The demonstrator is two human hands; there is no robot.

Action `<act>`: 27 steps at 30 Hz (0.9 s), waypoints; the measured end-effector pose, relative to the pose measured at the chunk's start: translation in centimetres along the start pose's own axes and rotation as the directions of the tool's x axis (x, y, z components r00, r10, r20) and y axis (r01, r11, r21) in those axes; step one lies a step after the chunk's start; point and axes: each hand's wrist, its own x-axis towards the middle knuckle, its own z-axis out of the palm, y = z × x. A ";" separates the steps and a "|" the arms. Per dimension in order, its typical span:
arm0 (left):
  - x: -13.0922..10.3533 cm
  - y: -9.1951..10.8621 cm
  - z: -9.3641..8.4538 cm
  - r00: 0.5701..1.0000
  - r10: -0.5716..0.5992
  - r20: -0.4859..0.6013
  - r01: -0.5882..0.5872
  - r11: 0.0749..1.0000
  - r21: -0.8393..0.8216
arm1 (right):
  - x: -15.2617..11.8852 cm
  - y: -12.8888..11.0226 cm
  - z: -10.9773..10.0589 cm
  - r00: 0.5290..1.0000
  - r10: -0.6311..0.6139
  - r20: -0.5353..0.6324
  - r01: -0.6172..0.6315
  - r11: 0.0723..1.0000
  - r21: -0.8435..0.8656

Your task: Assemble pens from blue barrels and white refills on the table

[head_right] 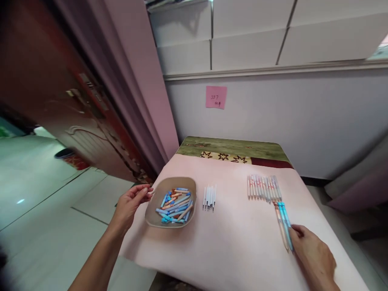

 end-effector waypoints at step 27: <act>4.0 -6.3 5.9 0.927 -0.015 0.374 -0.295 0.588 0.753 | -13.8 -28.5 2.1 0.460 -0.887 -0.053 0.827 0.405 0.389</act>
